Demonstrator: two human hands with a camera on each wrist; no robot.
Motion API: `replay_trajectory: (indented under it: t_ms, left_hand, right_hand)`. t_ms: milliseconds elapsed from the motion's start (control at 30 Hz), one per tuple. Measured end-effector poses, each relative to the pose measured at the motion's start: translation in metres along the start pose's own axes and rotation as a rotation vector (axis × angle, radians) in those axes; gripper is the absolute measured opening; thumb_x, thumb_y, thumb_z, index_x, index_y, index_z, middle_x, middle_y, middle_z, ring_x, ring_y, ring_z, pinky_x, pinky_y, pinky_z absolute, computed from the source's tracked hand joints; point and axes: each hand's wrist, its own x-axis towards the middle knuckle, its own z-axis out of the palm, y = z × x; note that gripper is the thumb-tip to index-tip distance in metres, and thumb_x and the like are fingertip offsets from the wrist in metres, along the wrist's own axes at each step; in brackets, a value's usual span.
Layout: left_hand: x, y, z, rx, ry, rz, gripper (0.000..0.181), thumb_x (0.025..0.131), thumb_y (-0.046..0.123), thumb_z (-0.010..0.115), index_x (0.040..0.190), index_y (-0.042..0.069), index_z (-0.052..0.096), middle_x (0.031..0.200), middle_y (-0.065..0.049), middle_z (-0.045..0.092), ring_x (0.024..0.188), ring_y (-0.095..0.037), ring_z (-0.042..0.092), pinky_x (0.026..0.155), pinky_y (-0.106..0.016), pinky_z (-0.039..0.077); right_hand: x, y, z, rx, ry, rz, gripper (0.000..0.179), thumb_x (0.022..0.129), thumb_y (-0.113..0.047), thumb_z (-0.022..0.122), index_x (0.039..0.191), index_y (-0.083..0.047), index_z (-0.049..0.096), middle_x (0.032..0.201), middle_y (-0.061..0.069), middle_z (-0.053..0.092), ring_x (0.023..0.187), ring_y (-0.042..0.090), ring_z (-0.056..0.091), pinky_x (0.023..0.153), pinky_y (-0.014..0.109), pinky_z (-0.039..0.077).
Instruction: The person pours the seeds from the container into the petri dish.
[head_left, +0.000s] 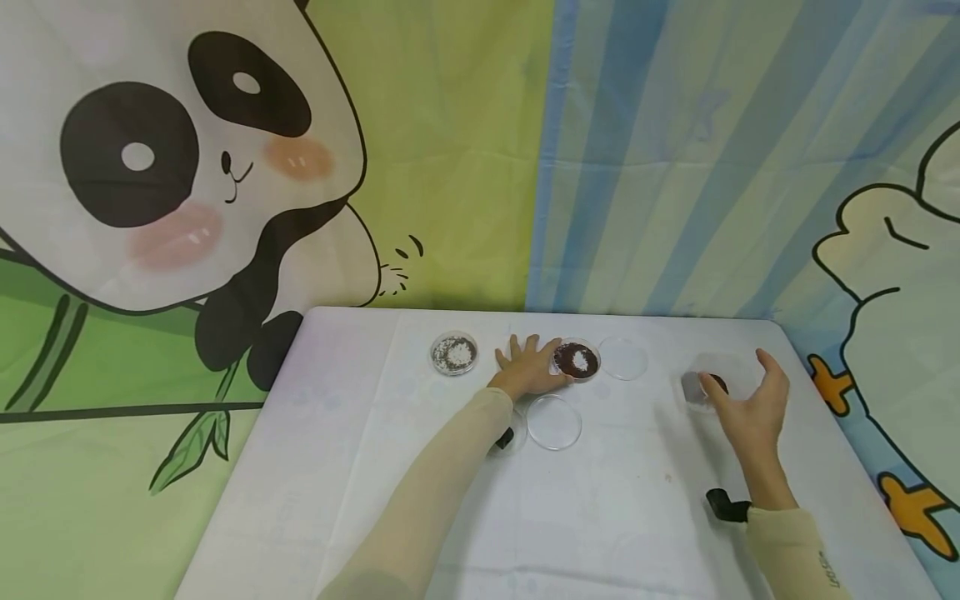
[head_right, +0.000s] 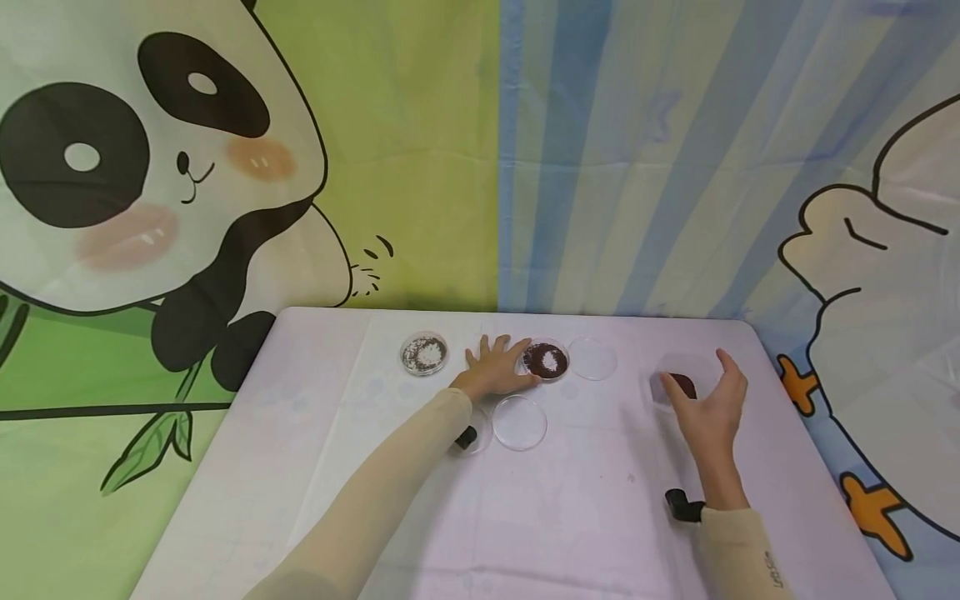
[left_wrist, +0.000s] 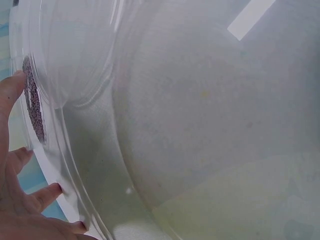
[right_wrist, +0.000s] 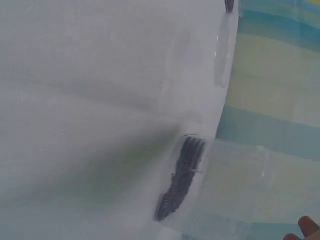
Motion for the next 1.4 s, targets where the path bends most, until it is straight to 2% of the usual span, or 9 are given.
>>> replay_trajectory:
  t_ms: [100, 167, 300, 433, 667, 867, 1167, 1400]
  left_hand:
    - [0.000, 0.000, 0.000, 0.005, -0.003, 0.002, 0.082, 0.089, 0.069, 0.057, 0.158, 0.039, 0.026, 0.163, -0.010, 0.021, 0.147, -0.050, 0.006, 0.109, -0.074, 0.011]
    - [0.001, 0.000, 0.001, 0.007, -0.006, 0.001, 0.081, 0.089, 0.069, 0.057, 0.158, 0.039, 0.026, 0.164, -0.010, 0.020, 0.147, -0.050, 0.005, 0.109, -0.074, 0.010]
    - [0.002, 0.000, 0.001, 0.006, -0.006, -0.005, 0.081, 0.090, 0.069, 0.057, 0.158, 0.040, 0.026, 0.164, -0.010, 0.020, 0.147, -0.050, 0.005, 0.109, -0.074, 0.010]
    - [0.003, 0.001, 0.002, 0.004, -0.007, -0.008, 0.081, 0.089, 0.069, 0.057, 0.158, 0.040, 0.026, 0.164, -0.009, 0.020, 0.147, -0.049, 0.004, 0.109, -0.074, 0.010]
    - [0.002, 0.001, 0.000, -0.006, -0.011, -0.006, 0.081, 0.090, 0.068, 0.058, 0.158, 0.040, 0.026, 0.164, -0.009, 0.019, 0.148, -0.049, 0.004, 0.109, -0.074, 0.009]
    - [0.001, 0.001, -0.001, -0.001, -0.016, -0.016, 0.081, 0.090, 0.068, 0.057, 0.158, 0.040, 0.025, 0.164, -0.009, 0.019, 0.148, -0.049, 0.004, 0.110, -0.073, 0.010]
    - [0.000, 0.002, -0.001, 0.006, -0.017, -0.012, 0.080, 0.090, 0.068, 0.057, 0.159, 0.040, 0.025, 0.164, -0.009, 0.020, 0.148, -0.049, 0.005, 0.110, -0.073, 0.011]
    - [0.001, 0.001, 0.000, 0.001, -0.014, -0.015, 0.081, 0.090, 0.068, 0.057, 0.158, 0.041, 0.026, 0.164, -0.008, 0.019, 0.148, -0.048, 0.005, 0.110, -0.072, 0.010]
  right_hand:
    - [-0.001, -0.013, 0.003, -0.004, -0.006, -0.155, 0.085, 0.085, -0.014, 0.081, 0.155, -0.007, 0.033, 0.155, 0.019, 0.032, 0.145, 0.033, 0.027, 0.118, 0.052, 0.019]
    - [-0.001, -0.019, 0.008, 0.005, -0.040, -0.246, 0.084, 0.083, -0.009, 0.082, 0.152, -0.003, 0.037, 0.152, 0.022, 0.035, 0.142, 0.037, 0.029, 0.116, 0.055, 0.021]
    - [0.006, -0.025, 0.022, 0.004, -0.162, -0.341, 0.082, 0.082, -0.009, 0.083, 0.150, 0.001, 0.038, 0.149, 0.027, 0.037, 0.139, 0.044, 0.031, 0.110, 0.062, 0.027]
    - [0.012, -0.027, 0.038, 0.003, -0.281, -0.320, 0.084, 0.086, -0.017, 0.081, 0.152, 0.002, 0.033, 0.150, 0.029, 0.035, 0.139, 0.047, 0.030, 0.110, 0.064, 0.025]
    - [0.024, -0.021, 0.065, -0.045, -0.435, -0.221, 0.092, 0.088, -0.030, 0.079, 0.156, 0.001, 0.025, 0.154, 0.031, 0.027, 0.141, 0.049, 0.025, 0.109, 0.066, 0.025]
    - [0.036, -0.013, 0.087, -0.114, -0.563, -0.146, 0.100, 0.085, -0.031, 0.081, 0.154, 0.008, 0.019, 0.151, 0.037, 0.025, 0.139, 0.052, 0.024, 0.109, 0.065, 0.026]
    - [0.043, -0.001, 0.102, -0.266, -0.634, -0.112, 0.106, 0.082, -0.036, 0.083, 0.150, 0.017, 0.020, 0.146, 0.044, 0.025, 0.135, 0.059, 0.023, 0.109, 0.067, 0.025]
    - [0.046, 0.004, 0.105, -0.383, -0.625, -0.175, 0.100, 0.080, -0.041, 0.081, 0.141, 0.021, 0.032, 0.142, 0.045, 0.028, 0.131, 0.063, 0.022, 0.108, 0.067, 0.023]
